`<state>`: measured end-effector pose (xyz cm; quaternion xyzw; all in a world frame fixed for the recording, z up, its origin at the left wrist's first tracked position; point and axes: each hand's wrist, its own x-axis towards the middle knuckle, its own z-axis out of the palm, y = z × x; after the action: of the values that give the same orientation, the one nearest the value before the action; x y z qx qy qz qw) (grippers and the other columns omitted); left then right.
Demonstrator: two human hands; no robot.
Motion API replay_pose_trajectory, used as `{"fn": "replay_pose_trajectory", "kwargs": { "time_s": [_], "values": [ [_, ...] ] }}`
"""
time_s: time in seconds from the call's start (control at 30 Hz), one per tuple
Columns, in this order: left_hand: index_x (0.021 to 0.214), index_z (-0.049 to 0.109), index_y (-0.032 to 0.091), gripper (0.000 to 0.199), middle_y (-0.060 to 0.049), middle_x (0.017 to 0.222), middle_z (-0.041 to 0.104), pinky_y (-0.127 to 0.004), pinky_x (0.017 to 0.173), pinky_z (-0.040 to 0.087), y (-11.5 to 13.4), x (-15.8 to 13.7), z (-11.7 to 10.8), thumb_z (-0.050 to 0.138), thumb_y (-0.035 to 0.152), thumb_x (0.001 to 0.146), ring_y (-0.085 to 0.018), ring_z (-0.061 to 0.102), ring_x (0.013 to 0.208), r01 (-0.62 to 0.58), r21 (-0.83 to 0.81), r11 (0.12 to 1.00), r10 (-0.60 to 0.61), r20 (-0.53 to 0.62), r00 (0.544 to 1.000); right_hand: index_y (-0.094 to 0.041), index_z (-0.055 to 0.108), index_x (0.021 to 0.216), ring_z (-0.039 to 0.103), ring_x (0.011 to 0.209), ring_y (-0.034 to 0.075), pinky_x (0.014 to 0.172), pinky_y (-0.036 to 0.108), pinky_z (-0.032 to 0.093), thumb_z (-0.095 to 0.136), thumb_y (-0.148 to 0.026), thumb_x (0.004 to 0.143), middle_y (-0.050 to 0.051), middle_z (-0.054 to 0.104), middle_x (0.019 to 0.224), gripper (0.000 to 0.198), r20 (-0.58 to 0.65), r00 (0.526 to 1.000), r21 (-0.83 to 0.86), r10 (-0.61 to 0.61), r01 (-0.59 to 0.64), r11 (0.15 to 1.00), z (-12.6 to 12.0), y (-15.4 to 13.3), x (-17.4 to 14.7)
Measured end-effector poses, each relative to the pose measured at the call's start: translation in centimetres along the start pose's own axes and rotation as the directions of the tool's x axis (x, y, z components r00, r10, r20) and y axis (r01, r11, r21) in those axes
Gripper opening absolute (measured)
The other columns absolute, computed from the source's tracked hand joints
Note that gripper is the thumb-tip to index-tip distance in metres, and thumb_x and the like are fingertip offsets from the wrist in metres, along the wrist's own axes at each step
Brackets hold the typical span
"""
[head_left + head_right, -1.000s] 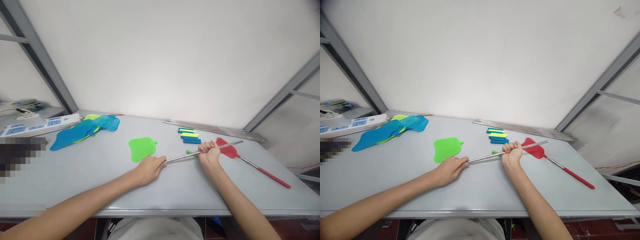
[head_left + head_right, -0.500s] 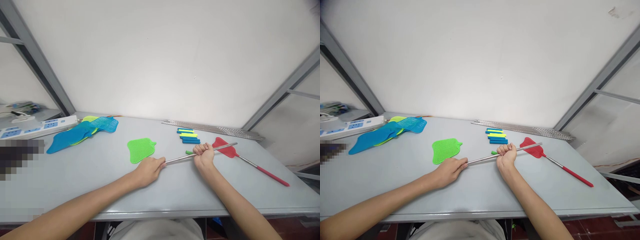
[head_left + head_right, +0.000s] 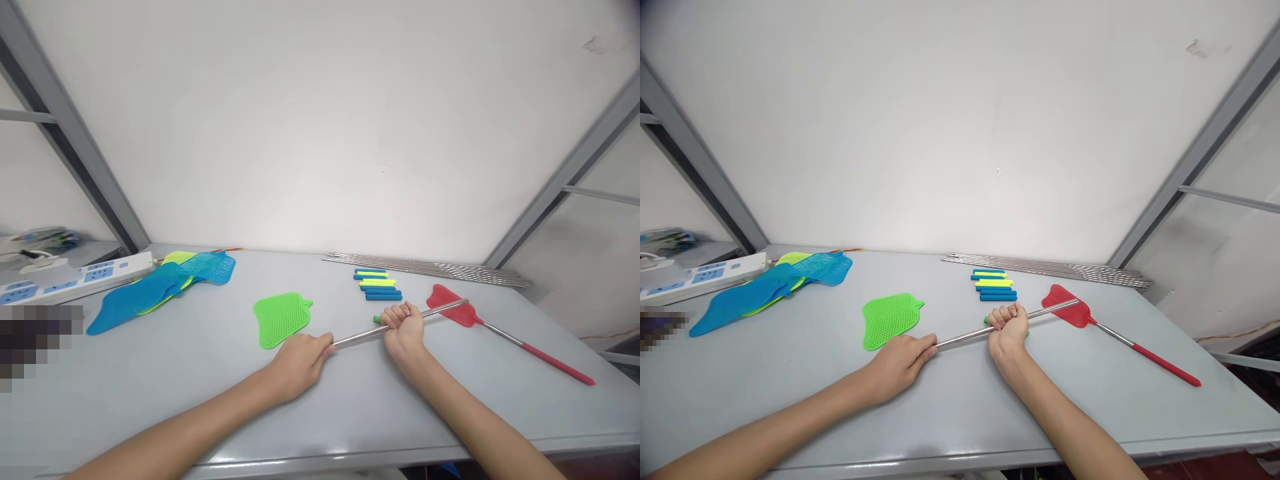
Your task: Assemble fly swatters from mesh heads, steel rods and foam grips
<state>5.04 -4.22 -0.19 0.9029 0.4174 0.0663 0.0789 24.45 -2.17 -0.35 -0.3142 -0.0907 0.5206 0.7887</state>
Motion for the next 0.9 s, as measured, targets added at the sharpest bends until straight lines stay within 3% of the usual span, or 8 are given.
{"fn": "replay_pose_trajectory", "kwargs": {
  "time_s": [0.13,0.27,0.43,0.9],
  "values": [
    [0.073,0.041,0.020,0.034,0.000,0.055,0.049,-0.022,0.047,0.025,0.0,0.1,0.0,0.012,0.034,0.084,-0.012,0.046,0.050,-0.022,-0.006,1.000,0.022,-0.003,1.000,-0.017,0.014,0.052,0.014,0.029,0.004,0.030,0.018,0.015,0.029,-0.017,0.073,-0.009,0.013,0.036,0.025,-0.016,0.996,0.032,0.085,-0.085,0.996,0.3,-0.6,0.1],
    [0.073,0.040,0.020,0.033,0.001,0.054,0.046,-0.022,0.046,0.024,0.1,0.1,-0.2,0.012,0.034,0.084,-0.012,0.044,0.049,-0.023,-0.040,0.999,0.023,-0.007,1.000,-0.017,0.014,0.051,0.017,0.030,0.005,0.031,0.018,0.019,0.031,-0.015,0.071,-0.008,0.015,0.036,0.026,0.043,0.981,0.041,0.190,-0.191,0.981,0.4,-1.5,0.6],
    [0.069,0.038,0.019,0.034,0.001,0.054,0.044,-0.022,0.047,0.027,0.0,0.2,-0.4,0.012,0.035,0.084,-0.011,0.043,0.050,0.010,-0.109,0.994,-0.008,0.018,1.000,-0.018,0.015,0.051,0.019,0.031,0.005,0.032,0.019,0.021,0.033,-0.017,0.071,-0.008,0.017,0.036,0.027,0.097,0.972,-0.006,0.212,-0.212,0.977,0.3,-2.1,1.3],
    [0.066,0.030,0.020,0.032,0.002,0.051,0.035,-0.021,0.046,0.024,-0.2,0.1,-0.6,0.010,0.038,0.083,-0.011,0.037,0.047,0.015,-0.198,0.980,-0.009,0.028,1.000,-0.018,0.018,0.051,0.017,0.031,0.006,0.031,0.018,0.021,0.036,-0.016,0.069,-0.007,0.018,0.037,0.025,0.015,0.956,0.101,0.294,-0.294,0.950,0.5,-3.2,1.9]
  ]
}}
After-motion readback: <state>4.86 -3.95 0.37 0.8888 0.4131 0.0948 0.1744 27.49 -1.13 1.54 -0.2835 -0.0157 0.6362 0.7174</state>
